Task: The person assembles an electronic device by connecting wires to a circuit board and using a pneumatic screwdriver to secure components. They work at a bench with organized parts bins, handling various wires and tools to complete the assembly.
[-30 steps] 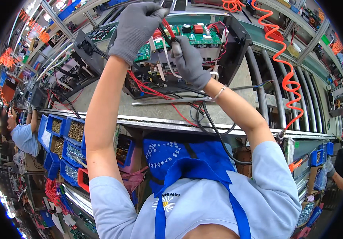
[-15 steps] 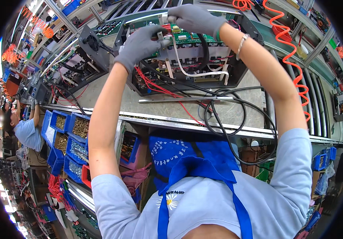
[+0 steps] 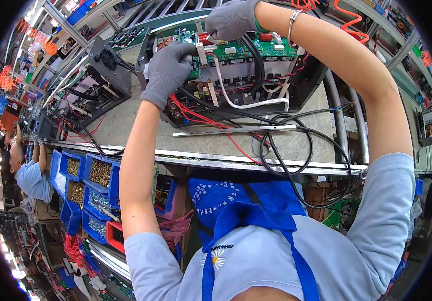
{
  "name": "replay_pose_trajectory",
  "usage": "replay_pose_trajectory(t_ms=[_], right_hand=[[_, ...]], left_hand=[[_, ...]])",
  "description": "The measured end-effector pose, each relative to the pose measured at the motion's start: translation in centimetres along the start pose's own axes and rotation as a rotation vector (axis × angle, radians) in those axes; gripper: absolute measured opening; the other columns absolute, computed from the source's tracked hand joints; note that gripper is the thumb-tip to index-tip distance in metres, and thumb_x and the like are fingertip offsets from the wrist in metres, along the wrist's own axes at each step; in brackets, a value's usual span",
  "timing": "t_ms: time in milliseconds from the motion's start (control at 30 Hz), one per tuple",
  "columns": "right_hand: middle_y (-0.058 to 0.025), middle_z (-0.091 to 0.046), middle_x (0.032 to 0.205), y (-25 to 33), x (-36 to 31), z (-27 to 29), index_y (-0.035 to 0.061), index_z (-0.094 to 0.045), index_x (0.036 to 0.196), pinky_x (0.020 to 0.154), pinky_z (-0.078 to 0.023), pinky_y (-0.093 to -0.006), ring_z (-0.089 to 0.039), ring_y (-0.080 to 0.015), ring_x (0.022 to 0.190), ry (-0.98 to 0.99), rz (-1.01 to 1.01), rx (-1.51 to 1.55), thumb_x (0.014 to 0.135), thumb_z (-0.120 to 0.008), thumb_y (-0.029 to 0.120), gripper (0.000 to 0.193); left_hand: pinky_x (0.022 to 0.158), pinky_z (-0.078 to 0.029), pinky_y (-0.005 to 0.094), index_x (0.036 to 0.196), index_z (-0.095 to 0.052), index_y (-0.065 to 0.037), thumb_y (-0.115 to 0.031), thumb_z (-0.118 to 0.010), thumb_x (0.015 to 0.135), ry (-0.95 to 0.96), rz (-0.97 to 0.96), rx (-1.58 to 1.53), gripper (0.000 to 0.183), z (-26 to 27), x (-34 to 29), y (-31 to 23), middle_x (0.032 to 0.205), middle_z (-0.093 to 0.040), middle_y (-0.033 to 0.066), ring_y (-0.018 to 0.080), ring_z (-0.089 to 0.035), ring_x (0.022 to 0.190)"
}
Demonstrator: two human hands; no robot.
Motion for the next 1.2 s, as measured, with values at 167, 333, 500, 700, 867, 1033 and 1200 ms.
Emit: replay_pose_trajectory(t_ms=[167,333,500,700,867,1033,1200], right_hand=[[-0.0183,-0.071,0.096,1.0,0.4,0.1,0.0038,-0.071,0.095,0.08,-0.051,-0.0455,-0.067,-0.0339,0.091,0.044,0.062,-0.086,0.08,-0.054,0.022,0.029],[-0.0177,-0.072,0.094,2.5,1.9,0.2,0.0027,-0.073,0.091,0.077,-0.053,-0.0451,-0.069,-0.033,0.089,0.065,0.106,-0.205,0.081,-0.056,0.024,0.029],[-0.0192,-0.071,0.1,3.3,5.4,-1.2,0.0022,-0.072,0.102,0.081,-0.053,-0.0446,-0.068,-0.0343,0.093,0.232,0.179,-0.275,0.083,-0.057,0.029,0.036],[-0.0194,-0.071,0.098,3.2,5.9,-2.7,0.0018,-0.071,0.101,0.081,-0.053,-0.0446,-0.068,-0.0346,0.092,0.368,0.16,-0.272,0.082,-0.057,0.029,0.036],[-0.0196,-0.07,0.097,2.8,6.3,-3.1,0.0016,-0.071,0.1,0.08,-0.052,-0.0447,-0.068,-0.0348,0.091,0.396,0.136,-0.262,0.081,-0.058,0.028,0.036],[-0.0197,-0.07,0.096,2.7,5.8,-2.8,0.0013,-0.07,0.1,0.079,-0.052,-0.0447,-0.067,-0.035,0.09,0.4,0.094,-0.259,0.081,-0.058,0.028,0.035],[-0.0199,-0.07,0.094,3.2,5.6,-1.8,0.0011,-0.07,0.099,0.079,-0.052,-0.0447,-0.067,-0.0353,0.089,0.363,0.07,-0.265,0.08,-0.058,0.028,0.035]], left_hand=[[0.078,-0.052,0.0398,0.093,-0.072,-0.013,-0.01,-0.059,0.08,-0.051,0.0,0.048,0.019,0.0,-0.1,-0.3,0.09,-0.066,0.01,0.0305,-0.065,0.085],[0.076,-0.052,0.0409,0.09,-0.072,-0.012,-0.009,-0.06,0.078,-0.103,-0.062,0.113,0.017,0.1,-0.3,-0.5,0.09,-0.066,0.0108,0.031,-0.065,0.084],[0.077,-0.051,0.0419,0.087,-0.072,-0.012,-0.01,-0.061,0.076,-0.098,-0.073,0.182,0.015,0.3,-0.5,-0.5,0.089,-0.066,0.0109,0.0308,-0.065,0.084],[0.077,-0.049,0.0451,0.096,-0.068,-0.01,-0.011,-0.056,0.08,-0.077,-0.113,0.177,0.02,0.0,-0.4,-1.4,0.092,-0.065,0.0144,0.0363,-0.063,0.086],[0.08,-0.049,0.0447,0.091,-0.073,-0.016,-0.014,-0.061,0.075,-0.079,-0.082,0.157,0.02,0.0,-0.4,-0.6,0.089,-0.066,0.0097,0.03,-0.065,0.087],[0.079,-0.049,0.0445,0.095,-0.071,-0.015,-0.016,-0.06,0.076,-0.094,-0.132,0.172,0.022,-0.1,-0.5,-1.3,0.093,-0.065,0.0103,0.0302,-0.065,0.088],[0.079,-0.05,0.0435,0.095,-0.07,-0.014,-0.016,-0.059,0.076,-0.123,-0.163,0.185,0.022,0.1,-0.7,-1.3,0.092,-0.066,0.0102,0.0318,-0.065,0.086]])
Point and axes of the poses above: each hand's wrist, its own x-axis towards the middle knuckle, its own z-axis out of the back of the hand, y = z × x, the point moved 9 cm from there along x, towards the middle knuckle
